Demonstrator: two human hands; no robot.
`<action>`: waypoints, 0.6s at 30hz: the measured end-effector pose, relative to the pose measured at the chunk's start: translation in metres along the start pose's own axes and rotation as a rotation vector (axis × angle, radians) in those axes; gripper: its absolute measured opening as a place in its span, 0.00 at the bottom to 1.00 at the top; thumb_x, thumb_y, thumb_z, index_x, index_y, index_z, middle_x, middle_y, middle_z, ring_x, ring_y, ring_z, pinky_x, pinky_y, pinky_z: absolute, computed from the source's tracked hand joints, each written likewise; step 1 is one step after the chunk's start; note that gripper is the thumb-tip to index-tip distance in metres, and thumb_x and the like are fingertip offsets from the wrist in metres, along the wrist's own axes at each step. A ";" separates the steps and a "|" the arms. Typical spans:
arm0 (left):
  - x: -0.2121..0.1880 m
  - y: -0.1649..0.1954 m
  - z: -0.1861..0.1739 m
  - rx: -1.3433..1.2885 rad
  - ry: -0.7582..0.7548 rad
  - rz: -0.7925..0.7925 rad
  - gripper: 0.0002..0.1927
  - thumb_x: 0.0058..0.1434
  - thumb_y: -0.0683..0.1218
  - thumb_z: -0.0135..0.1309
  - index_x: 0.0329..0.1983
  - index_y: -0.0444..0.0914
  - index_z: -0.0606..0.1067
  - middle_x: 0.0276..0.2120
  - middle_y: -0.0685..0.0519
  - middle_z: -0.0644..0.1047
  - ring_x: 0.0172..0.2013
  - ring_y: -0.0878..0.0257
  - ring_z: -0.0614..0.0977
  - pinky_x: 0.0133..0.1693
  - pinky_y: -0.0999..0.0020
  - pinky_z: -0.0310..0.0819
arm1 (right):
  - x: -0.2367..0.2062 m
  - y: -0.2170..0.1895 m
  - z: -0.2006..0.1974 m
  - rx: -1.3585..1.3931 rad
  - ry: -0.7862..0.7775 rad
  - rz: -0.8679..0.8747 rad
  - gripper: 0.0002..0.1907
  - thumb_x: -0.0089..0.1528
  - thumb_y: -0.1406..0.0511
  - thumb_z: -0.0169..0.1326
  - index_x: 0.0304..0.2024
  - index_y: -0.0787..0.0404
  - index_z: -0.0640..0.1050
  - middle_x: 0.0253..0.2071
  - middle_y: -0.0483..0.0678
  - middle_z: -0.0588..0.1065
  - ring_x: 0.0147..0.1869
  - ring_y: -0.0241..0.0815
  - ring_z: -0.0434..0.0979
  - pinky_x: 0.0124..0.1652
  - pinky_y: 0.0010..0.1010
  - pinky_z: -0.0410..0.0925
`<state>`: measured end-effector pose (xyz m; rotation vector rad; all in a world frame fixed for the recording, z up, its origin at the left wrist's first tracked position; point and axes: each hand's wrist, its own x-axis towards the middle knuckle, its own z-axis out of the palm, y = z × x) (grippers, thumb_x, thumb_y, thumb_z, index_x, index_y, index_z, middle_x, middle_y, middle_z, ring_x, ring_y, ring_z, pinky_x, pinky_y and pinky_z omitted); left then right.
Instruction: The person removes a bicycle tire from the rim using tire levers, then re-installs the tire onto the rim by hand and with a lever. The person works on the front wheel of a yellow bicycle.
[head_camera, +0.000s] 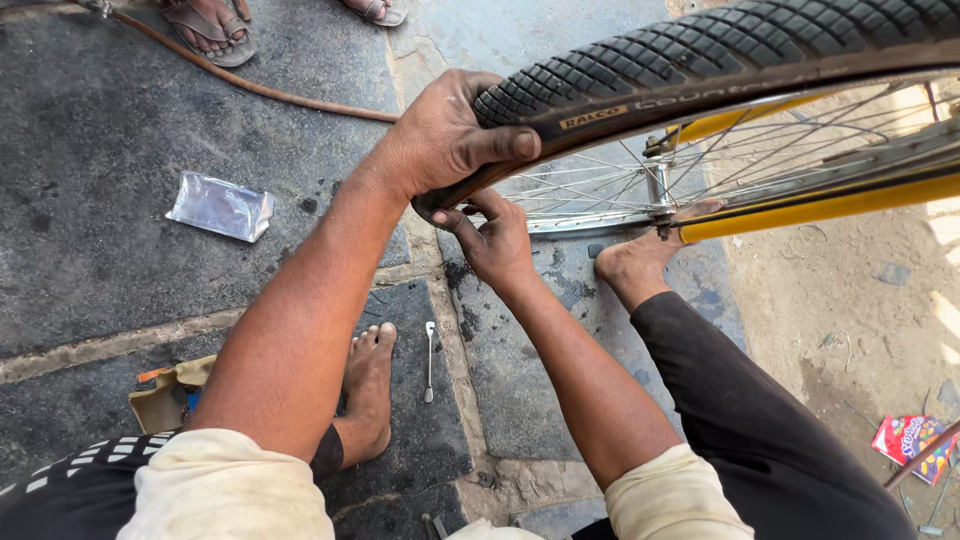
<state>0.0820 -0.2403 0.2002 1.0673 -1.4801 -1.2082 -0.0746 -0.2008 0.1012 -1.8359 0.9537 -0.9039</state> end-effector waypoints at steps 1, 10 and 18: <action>-0.001 0.001 0.001 -0.053 0.001 0.041 0.36 0.46 0.71 0.71 0.40 0.36 0.83 0.31 0.56 0.83 0.34 0.69 0.84 0.39 0.72 0.81 | 0.001 0.005 0.000 0.052 -0.032 -0.001 0.16 0.65 0.59 0.62 0.47 0.64 0.79 0.42 0.50 0.83 0.50 0.43 0.84 0.52 0.34 0.74; 0.006 0.008 -0.002 -0.034 -0.091 0.012 0.39 0.43 0.73 0.69 0.41 0.36 0.83 0.30 0.56 0.83 0.34 0.68 0.84 0.37 0.71 0.81 | -0.011 0.023 0.025 0.135 0.115 0.012 0.22 0.74 0.53 0.48 0.57 0.65 0.71 0.46 0.51 0.79 0.52 0.40 0.78 0.54 0.31 0.70; 0.020 -0.006 0.002 0.002 -0.150 -0.040 0.50 0.34 0.83 0.63 0.38 0.34 0.83 0.25 0.53 0.82 0.31 0.62 0.86 0.33 0.67 0.83 | -0.015 0.024 0.023 0.198 0.080 -0.038 0.24 0.74 0.51 0.46 0.58 0.66 0.70 0.47 0.50 0.77 0.52 0.40 0.77 0.54 0.31 0.70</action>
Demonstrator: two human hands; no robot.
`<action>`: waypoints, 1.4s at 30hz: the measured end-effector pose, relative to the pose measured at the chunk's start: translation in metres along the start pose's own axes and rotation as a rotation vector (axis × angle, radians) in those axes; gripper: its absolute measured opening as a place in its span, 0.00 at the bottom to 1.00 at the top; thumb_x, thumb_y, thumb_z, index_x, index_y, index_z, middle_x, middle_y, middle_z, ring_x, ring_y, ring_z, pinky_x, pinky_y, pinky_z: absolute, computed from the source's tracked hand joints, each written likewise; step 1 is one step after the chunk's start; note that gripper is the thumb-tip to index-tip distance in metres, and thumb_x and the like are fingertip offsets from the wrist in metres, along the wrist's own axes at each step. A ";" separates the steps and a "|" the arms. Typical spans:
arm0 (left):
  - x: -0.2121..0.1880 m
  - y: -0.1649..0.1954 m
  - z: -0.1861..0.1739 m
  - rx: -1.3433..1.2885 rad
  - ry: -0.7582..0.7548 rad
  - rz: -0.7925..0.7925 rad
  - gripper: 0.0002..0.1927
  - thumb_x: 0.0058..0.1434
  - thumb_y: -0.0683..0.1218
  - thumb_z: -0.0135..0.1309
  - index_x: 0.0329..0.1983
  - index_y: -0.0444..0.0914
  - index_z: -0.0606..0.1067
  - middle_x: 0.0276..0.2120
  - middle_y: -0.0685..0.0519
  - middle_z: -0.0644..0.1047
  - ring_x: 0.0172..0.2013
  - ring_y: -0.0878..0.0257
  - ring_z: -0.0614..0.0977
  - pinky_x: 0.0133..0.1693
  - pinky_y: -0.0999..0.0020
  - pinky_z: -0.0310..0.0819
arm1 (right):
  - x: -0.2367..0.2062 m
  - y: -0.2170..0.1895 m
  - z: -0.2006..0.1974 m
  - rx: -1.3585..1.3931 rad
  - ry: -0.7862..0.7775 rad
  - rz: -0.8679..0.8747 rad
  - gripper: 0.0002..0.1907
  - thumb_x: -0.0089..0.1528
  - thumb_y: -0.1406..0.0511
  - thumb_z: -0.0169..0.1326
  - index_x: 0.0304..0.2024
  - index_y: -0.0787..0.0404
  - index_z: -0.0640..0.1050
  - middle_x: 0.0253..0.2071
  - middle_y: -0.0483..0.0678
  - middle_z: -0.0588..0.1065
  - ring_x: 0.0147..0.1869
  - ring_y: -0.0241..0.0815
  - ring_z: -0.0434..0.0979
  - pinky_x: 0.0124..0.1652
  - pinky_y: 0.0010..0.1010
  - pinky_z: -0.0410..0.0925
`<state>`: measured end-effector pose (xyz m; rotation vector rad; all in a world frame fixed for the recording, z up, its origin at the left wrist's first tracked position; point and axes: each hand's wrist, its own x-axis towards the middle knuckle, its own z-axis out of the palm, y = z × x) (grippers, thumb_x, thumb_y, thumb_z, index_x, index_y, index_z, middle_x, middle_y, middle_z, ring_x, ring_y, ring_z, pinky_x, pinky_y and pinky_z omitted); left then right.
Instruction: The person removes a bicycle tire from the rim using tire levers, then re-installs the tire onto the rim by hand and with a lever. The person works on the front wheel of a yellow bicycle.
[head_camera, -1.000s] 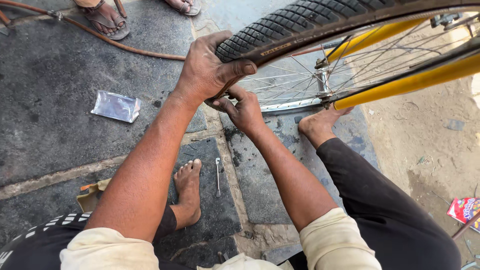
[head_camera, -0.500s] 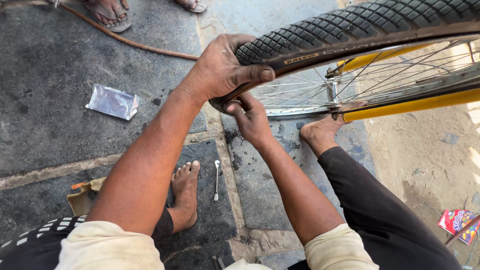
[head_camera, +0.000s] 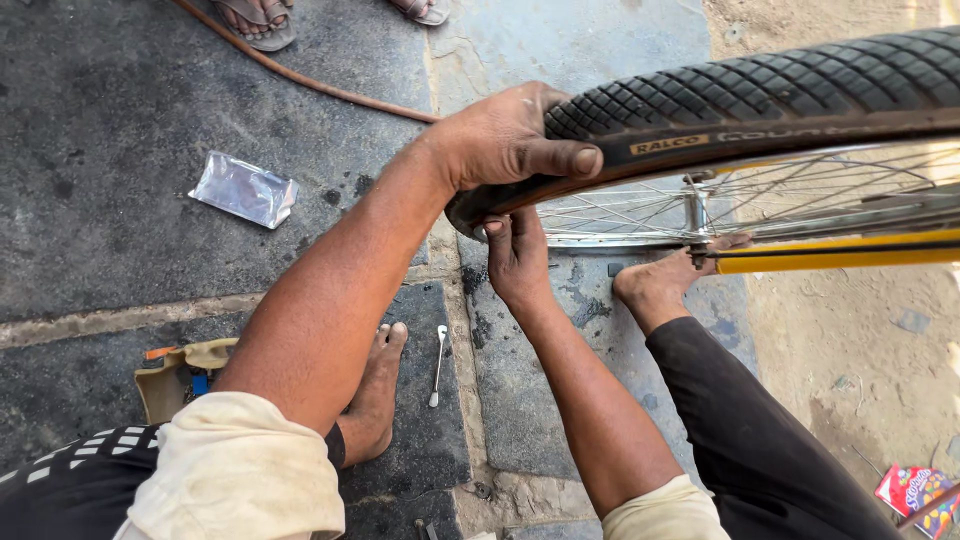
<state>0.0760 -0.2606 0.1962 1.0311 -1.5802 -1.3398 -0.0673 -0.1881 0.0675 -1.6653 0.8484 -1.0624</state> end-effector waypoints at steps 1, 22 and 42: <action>0.003 0.002 0.001 -0.008 -0.013 0.001 0.51 0.33 0.83 0.62 0.37 0.34 0.83 0.25 0.52 0.82 0.31 0.61 0.87 0.33 0.67 0.84 | -0.001 0.000 0.003 -0.003 0.001 0.005 0.24 0.73 0.51 0.47 0.58 0.65 0.70 0.47 0.49 0.78 0.52 0.40 0.78 0.55 0.30 0.71; -0.085 0.002 0.037 0.610 0.476 -0.078 0.26 0.66 0.55 0.67 0.59 0.44 0.67 0.43 0.47 0.81 0.45 0.49 0.87 0.48 0.56 0.81 | -0.004 -0.020 -0.010 -0.888 0.121 -0.469 0.17 0.59 0.74 0.57 0.51 0.66 0.74 0.51 0.59 0.75 0.61 0.59 0.73 0.64 0.54 0.63; -0.111 0.002 0.018 0.797 0.414 -0.157 0.29 0.55 0.39 0.66 0.58 0.37 0.69 0.37 0.38 0.81 0.42 0.39 0.84 0.43 0.48 0.78 | -0.004 0.002 -0.018 -0.870 0.082 -0.481 0.19 0.62 0.70 0.57 0.57 0.59 0.76 0.55 0.54 0.76 0.61 0.56 0.75 0.65 0.48 0.64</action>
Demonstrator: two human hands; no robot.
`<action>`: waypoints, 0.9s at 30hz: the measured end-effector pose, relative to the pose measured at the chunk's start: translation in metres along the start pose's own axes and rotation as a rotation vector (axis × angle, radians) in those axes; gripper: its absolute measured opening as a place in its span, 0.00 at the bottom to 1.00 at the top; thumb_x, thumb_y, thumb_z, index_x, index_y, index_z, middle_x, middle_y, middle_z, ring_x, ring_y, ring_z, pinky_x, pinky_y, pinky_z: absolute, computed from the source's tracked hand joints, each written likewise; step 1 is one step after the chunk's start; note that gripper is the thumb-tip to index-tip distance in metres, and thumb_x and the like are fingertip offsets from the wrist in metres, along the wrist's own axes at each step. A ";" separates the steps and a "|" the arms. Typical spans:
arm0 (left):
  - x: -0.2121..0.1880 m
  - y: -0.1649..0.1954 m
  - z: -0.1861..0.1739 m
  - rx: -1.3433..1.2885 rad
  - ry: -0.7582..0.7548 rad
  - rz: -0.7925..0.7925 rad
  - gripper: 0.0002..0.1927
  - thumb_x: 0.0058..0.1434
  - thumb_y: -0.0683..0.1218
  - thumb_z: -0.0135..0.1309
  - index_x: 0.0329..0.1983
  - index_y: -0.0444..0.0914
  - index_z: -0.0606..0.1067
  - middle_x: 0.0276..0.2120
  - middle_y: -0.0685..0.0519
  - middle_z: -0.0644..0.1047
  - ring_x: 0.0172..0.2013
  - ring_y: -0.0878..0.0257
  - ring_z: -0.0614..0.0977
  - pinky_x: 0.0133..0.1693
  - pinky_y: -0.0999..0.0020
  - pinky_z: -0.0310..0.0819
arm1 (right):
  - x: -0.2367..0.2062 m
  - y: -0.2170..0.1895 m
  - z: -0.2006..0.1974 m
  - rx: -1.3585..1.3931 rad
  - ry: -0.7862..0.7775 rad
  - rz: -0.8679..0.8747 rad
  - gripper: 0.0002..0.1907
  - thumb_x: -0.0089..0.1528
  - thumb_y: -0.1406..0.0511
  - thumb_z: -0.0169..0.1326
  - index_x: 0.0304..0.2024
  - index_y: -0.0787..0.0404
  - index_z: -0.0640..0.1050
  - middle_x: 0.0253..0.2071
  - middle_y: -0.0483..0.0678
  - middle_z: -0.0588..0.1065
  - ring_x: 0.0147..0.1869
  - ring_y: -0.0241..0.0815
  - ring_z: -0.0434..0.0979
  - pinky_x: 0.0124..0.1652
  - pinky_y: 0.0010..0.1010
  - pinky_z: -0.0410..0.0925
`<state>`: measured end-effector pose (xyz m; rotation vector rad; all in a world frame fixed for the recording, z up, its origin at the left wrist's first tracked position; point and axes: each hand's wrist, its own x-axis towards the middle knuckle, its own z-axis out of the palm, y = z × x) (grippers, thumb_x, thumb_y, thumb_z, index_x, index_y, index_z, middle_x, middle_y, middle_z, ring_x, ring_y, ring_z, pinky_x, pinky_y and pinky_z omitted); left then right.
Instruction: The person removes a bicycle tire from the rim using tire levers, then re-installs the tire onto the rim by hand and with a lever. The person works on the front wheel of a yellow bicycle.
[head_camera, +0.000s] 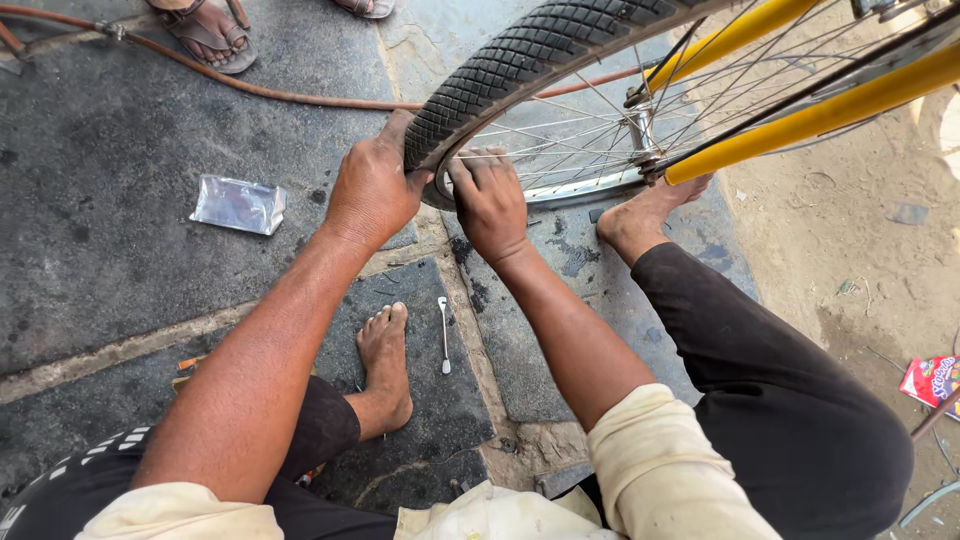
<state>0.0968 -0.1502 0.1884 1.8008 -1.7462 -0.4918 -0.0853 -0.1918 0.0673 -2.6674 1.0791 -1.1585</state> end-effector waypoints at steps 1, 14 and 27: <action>0.000 0.000 0.000 -0.006 -0.009 0.003 0.28 0.55 0.39 0.66 0.58 0.37 0.69 0.37 0.38 0.82 0.42 0.40 0.85 0.43 0.48 0.78 | -0.003 0.003 -0.006 -0.018 0.019 -0.079 0.22 0.62 0.72 0.55 0.60 0.62 0.75 0.60 0.56 0.75 0.67 0.57 0.74 0.71 0.50 0.61; -0.001 -0.006 0.007 0.022 0.026 0.050 0.31 0.55 0.38 0.65 0.61 0.35 0.67 0.39 0.36 0.81 0.43 0.38 0.84 0.46 0.48 0.78 | 0.024 -0.015 -0.014 -0.047 -0.024 -0.026 0.14 0.58 0.69 0.59 0.47 0.58 0.76 0.44 0.51 0.74 0.52 0.54 0.74 0.56 0.48 0.66; 0.003 0.002 0.005 0.051 0.025 0.013 0.30 0.55 0.38 0.65 0.59 0.36 0.67 0.41 0.37 0.81 0.44 0.38 0.83 0.44 0.47 0.77 | 0.007 0.004 -0.028 -0.025 0.019 -0.258 0.18 0.60 0.68 0.56 0.53 0.55 0.75 0.56 0.60 0.76 0.63 0.57 0.76 0.66 0.49 0.64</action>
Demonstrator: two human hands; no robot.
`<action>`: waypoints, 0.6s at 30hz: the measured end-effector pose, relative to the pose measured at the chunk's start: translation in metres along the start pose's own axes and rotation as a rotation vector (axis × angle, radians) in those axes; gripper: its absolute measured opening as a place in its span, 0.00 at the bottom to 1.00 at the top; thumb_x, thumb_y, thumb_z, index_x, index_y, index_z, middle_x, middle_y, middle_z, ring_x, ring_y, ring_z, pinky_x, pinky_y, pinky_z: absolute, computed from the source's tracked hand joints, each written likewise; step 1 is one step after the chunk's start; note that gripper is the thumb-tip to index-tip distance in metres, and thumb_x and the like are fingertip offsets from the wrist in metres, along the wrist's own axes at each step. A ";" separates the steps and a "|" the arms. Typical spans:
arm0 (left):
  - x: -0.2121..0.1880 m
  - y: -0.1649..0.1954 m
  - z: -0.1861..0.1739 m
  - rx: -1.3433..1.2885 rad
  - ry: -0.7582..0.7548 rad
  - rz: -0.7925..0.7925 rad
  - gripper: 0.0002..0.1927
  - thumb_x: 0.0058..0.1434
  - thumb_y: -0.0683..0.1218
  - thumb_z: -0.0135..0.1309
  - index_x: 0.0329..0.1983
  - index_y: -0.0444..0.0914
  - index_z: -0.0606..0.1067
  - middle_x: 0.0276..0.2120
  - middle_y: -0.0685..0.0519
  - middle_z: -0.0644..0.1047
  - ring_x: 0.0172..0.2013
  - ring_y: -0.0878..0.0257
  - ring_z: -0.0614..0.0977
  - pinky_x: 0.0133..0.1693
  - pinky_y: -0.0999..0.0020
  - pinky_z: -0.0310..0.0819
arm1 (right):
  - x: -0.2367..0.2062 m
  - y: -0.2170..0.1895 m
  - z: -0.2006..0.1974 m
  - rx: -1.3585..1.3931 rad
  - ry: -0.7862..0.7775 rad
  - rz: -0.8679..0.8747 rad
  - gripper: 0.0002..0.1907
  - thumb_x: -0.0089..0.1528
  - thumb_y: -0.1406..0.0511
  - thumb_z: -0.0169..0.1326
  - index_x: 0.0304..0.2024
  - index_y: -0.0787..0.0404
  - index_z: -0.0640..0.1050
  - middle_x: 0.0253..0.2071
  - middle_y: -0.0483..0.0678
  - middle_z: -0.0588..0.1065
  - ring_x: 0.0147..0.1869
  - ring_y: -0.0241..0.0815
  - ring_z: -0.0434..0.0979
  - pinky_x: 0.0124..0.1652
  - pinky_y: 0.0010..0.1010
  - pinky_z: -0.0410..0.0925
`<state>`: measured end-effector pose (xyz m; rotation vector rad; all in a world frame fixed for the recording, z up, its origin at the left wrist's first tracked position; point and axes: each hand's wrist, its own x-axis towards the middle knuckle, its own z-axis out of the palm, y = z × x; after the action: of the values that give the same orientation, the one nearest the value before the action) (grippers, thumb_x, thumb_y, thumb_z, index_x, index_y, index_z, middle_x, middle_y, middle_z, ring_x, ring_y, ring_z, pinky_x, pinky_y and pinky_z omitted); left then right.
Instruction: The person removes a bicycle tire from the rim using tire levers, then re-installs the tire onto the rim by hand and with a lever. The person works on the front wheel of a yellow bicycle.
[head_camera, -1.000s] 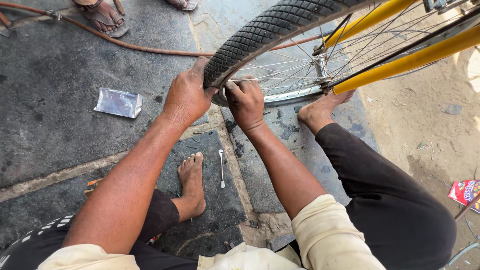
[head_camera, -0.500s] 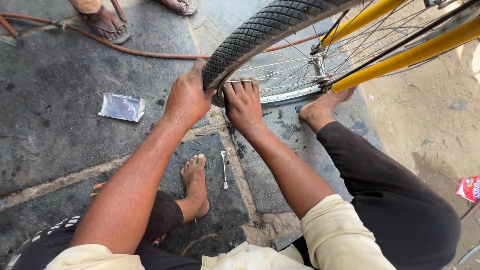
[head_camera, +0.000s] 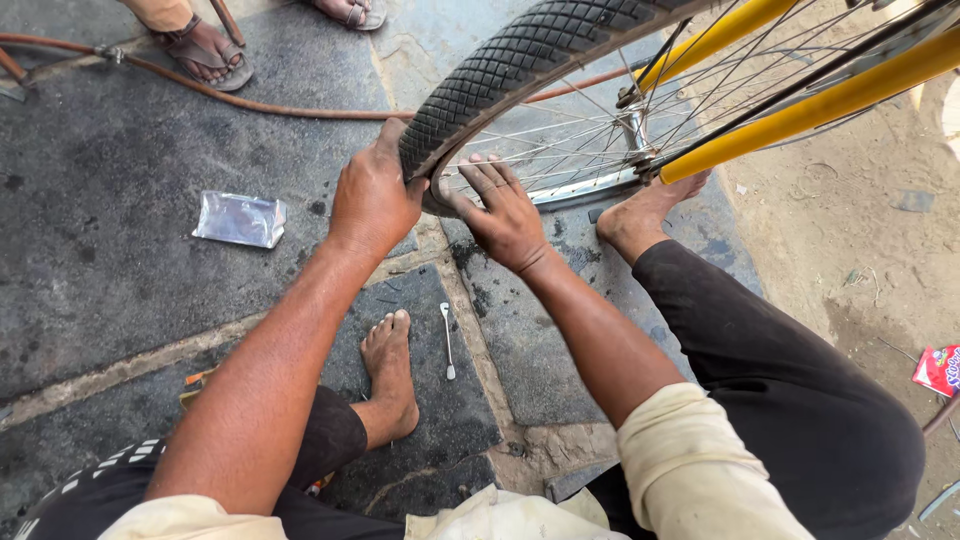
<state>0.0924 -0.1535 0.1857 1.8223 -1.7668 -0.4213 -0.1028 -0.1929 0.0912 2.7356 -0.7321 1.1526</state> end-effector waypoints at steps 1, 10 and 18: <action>0.000 0.000 0.001 0.023 0.002 -0.005 0.31 0.54 0.39 0.66 0.60 0.35 0.67 0.40 0.37 0.80 0.43 0.37 0.83 0.44 0.47 0.77 | -0.002 0.002 -0.002 -0.009 -0.047 -0.050 0.18 0.59 0.67 0.55 0.52 0.52 0.76 0.58 0.62 0.76 0.64 0.58 0.75 0.66 0.48 0.63; -0.001 -0.009 0.013 0.058 -0.020 -0.042 0.33 0.54 0.40 0.66 0.61 0.33 0.64 0.39 0.36 0.80 0.41 0.37 0.83 0.43 0.46 0.77 | 0.014 -0.004 0.028 0.115 -0.047 0.313 0.08 0.59 0.70 0.56 0.41 0.59 0.76 0.44 0.51 0.77 0.50 0.57 0.75 0.54 0.44 0.68; 0.009 -0.014 0.011 0.068 -0.047 0.096 0.39 0.52 0.39 0.66 0.65 0.30 0.63 0.39 0.35 0.80 0.40 0.38 0.84 0.43 0.47 0.79 | 0.020 0.019 0.021 0.213 -0.138 0.162 0.07 0.60 0.72 0.55 0.41 0.61 0.76 0.42 0.48 0.78 0.47 0.52 0.77 0.48 0.43 0.68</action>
<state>0.0983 -0.1643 0.1703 1.7784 -1.9129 -0.3730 -0.0856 -0.2234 0.0879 3.0054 -0.9130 1.1417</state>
